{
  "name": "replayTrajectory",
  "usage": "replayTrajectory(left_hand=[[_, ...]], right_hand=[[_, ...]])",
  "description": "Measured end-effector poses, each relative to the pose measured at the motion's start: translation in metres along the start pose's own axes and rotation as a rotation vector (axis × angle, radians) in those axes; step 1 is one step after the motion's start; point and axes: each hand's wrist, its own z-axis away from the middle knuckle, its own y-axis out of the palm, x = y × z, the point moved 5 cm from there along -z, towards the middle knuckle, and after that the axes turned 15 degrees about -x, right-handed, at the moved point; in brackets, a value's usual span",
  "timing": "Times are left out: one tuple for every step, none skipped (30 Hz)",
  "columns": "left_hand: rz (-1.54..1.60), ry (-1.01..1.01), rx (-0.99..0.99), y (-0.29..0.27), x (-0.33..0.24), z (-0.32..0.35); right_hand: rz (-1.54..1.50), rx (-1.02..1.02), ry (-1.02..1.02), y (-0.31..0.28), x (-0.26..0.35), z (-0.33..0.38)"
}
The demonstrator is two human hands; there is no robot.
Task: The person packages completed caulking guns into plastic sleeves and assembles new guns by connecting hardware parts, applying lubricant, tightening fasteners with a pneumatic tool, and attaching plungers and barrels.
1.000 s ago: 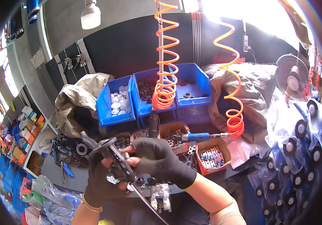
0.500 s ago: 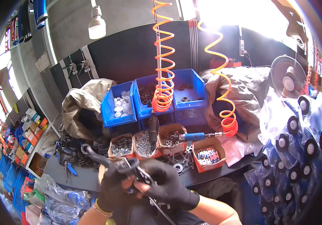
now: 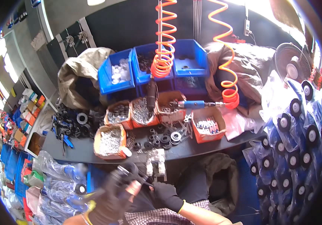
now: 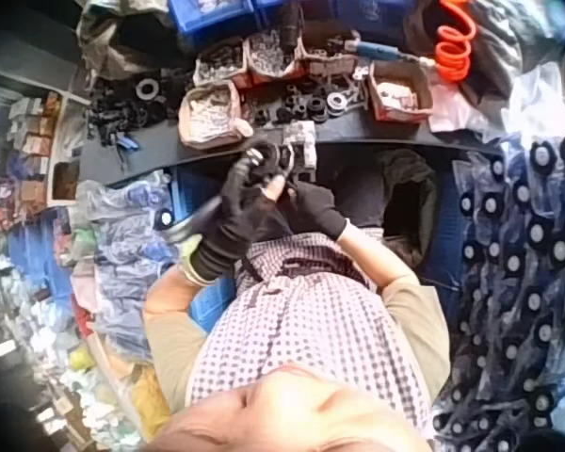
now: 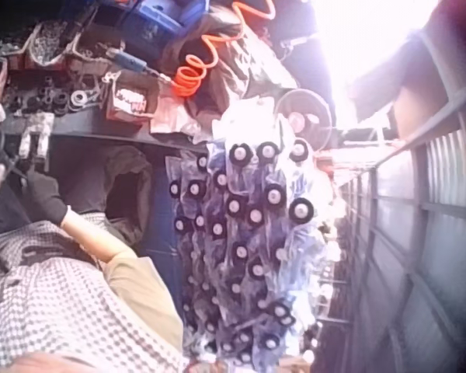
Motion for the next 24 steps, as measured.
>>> replayTrajectory(left_hand=[[-0.104,-0.040,0.109,0.024,0.022,0.015],[-0.106,-0.031,0.143,0.033,0.058,0.041],[-0.186,0.306,0.066,0.044,0.077,0.069],[-0.225,0.442,0.243,0.062,0.097,0.078],[-0.587,0.838,0.254,0.064,0.066,0.072],[-0.949,1.237,0.255,0.068,0.042,0.066],[-0.979,1.211,0.238,0.073,0.058,0.068],[-0.939,1.220,0.250,0.087,0.065,0.068],[-1.044,1.165,0.405,0.106,0.079,0.067],[-1.184,1.084,0.554,0.113,0.095,0.062],[-1.251,1.263,0.377,0.116,0.095,0.054],[-1.238,1.267,0.379,0.118,0.097,0.052],[-1.163,1.175,0.456,0.116,0.105,0.051],[-1.093,1.083,0.524,0.112,0.111,0.053],[-1.029,0.981,0.627,0.114,0.130,0.065],[-1.036,0.937,0.644,0.108,0.156,0.067],[-0.921,1.131,0.542,0.105,0.155,0.076],[-0.826,1.292,0.433,0.098,0.158,0.090],[-0.743,1.103,0.517,0.103,0.173,0.097],[-0.743,1.100,0.518,0.103,0.166,0.084],[-0.662,1.235,0.518,0.099,0.148,0.071],[-0.577,1.368,0.514,0.093,0.135,0.066],[-0.977,1.848,0.861,0.108,0.172,0.095],[-1.000,1.831,0.870,0.099,0.187,0.106]], right_hand=[[0.024,0.233,0.074,0.036,-0.033,0.015],[0.054,0.332,0.084,0.051,-0.038,0.023],[0.030,0.334,0.090,0.093,-0.076,0.036],[0.007,0.338,0.092,0.130,-0.109,0.048],[-0.019,0.387,0.103,0.057,-0.052,0.029],[-0.179,0.403,-0.090,0.078,-0.058,0.022],[-0.177,0.406,-0.088,0.102,-0.080,0.014],[-0.104,0.484,-0.089,0.132,-0.119,0.011],[-0.031,0.560,-0.087,0.158,-0.159,0.013],[0.025,0.652,-0.117,0.167,-0.162,0.010],[-0.024,0.506,0.086,0.165,-0.171,0.008],[-0.068,0.351,0.288,0.160,-0.181,0.011],[-0.219,0.450,0.246,0.134,-0.157,0.004],[-0.371,0.547,0.195,0.087,-0.125,-0.012],[-0.164,0.775,-0.091,0.052,-0.107,-0.025],[-0.072,0.771,0.031,-0.019,-0.054,-0.070],[-0.129,0.661,-0.025,-0.028,-0.079,-0.083],[-0.528,0.404,0.116,-0.054,-0.074,-0.104],[-0.348,0.189,0.032,-0.083,-0.060,-0.143],[-0.066,-0.028,0.132,-0.101,-0.061,-0.169],[0.182,-0.290,0.121,-0.109,-0.060,-0.192],[0.374,-0.378,0.120,-0.110,-0.068,-0.211],[0.429,-0.380,0.157,-0.103,-0.079,-0.227],[0.486,-0.303,0.219,-0.096,-0.087,-0.237]])
